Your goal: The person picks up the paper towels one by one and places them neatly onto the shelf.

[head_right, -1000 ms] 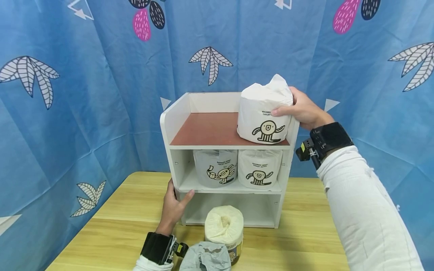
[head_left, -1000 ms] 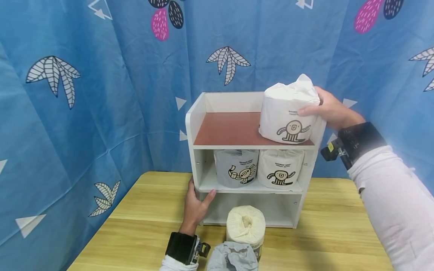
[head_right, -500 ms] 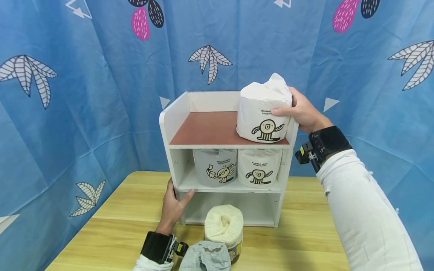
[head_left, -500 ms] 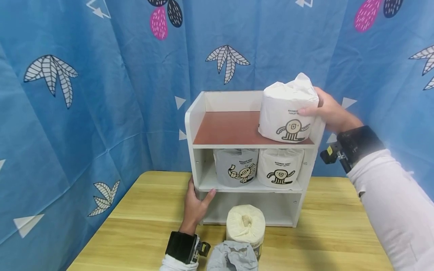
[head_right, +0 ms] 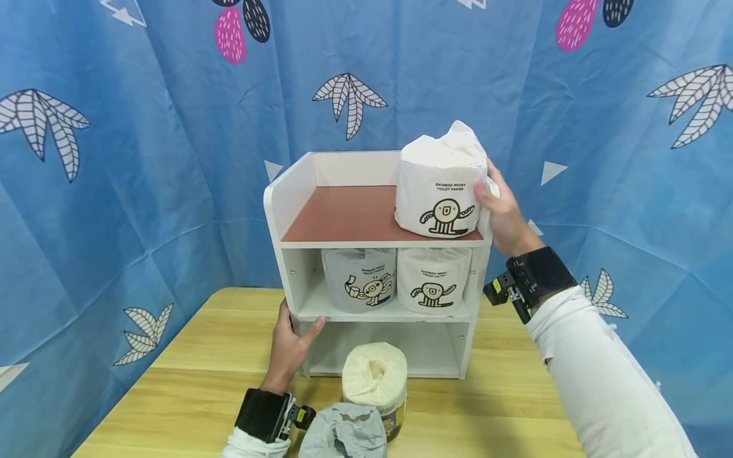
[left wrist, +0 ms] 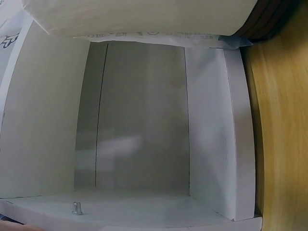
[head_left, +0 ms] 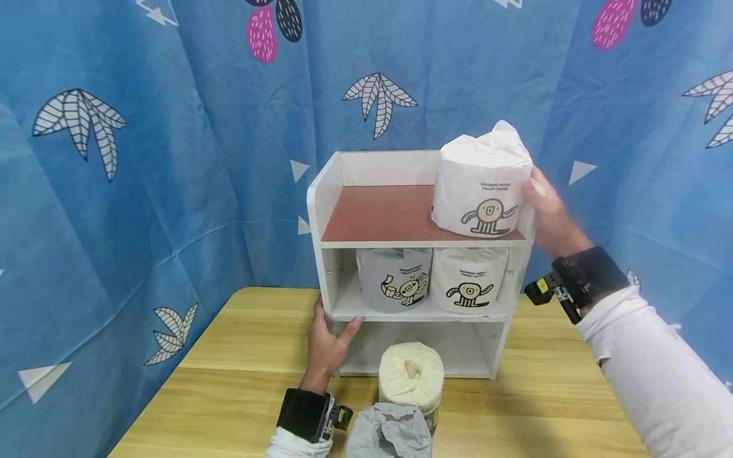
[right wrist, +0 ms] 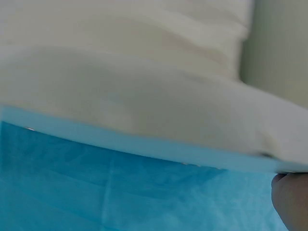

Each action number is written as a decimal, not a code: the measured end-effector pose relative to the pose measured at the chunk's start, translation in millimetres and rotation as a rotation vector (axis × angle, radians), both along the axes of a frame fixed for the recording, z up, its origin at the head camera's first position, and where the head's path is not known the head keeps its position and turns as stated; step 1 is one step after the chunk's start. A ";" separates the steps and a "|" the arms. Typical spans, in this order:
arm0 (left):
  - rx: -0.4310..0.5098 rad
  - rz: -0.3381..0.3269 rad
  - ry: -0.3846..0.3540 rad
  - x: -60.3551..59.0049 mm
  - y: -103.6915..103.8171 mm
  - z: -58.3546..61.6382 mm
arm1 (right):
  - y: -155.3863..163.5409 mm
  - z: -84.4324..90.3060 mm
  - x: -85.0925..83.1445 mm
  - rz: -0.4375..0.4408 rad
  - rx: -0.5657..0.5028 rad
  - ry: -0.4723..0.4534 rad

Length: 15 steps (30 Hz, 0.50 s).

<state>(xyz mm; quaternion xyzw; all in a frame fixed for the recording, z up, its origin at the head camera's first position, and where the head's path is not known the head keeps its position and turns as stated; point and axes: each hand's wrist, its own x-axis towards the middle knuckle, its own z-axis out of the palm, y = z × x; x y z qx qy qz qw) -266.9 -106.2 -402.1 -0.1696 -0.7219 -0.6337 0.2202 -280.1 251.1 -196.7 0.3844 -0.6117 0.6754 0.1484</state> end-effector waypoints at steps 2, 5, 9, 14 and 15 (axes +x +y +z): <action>-0.007 0.002 0.004 0.1 0.4 -0.4 | 0.7 -9.0 1.9 -0.039 0.008 -0.030; -0.018 0.012 0.012 0.1 0.9 -1.1 | 2.4 -21.1 5.3 -0.111 0.082 -0.071; -0.020 0.023 0.023 0.4 1.8 -1.5 | 3.3 -37.2 9.9 -0.197 0.162 -0.105; -0.006 0.015 0.025 1.1 2.1 -1.1 | -0.8 -58.7 13.3 -0.231 0.113 -0.102; -0.005 0.014 0.022 1.2 2.3 -1.0 | -1.4 -62.9 14.2 -0.241 0.102 -0.095</action>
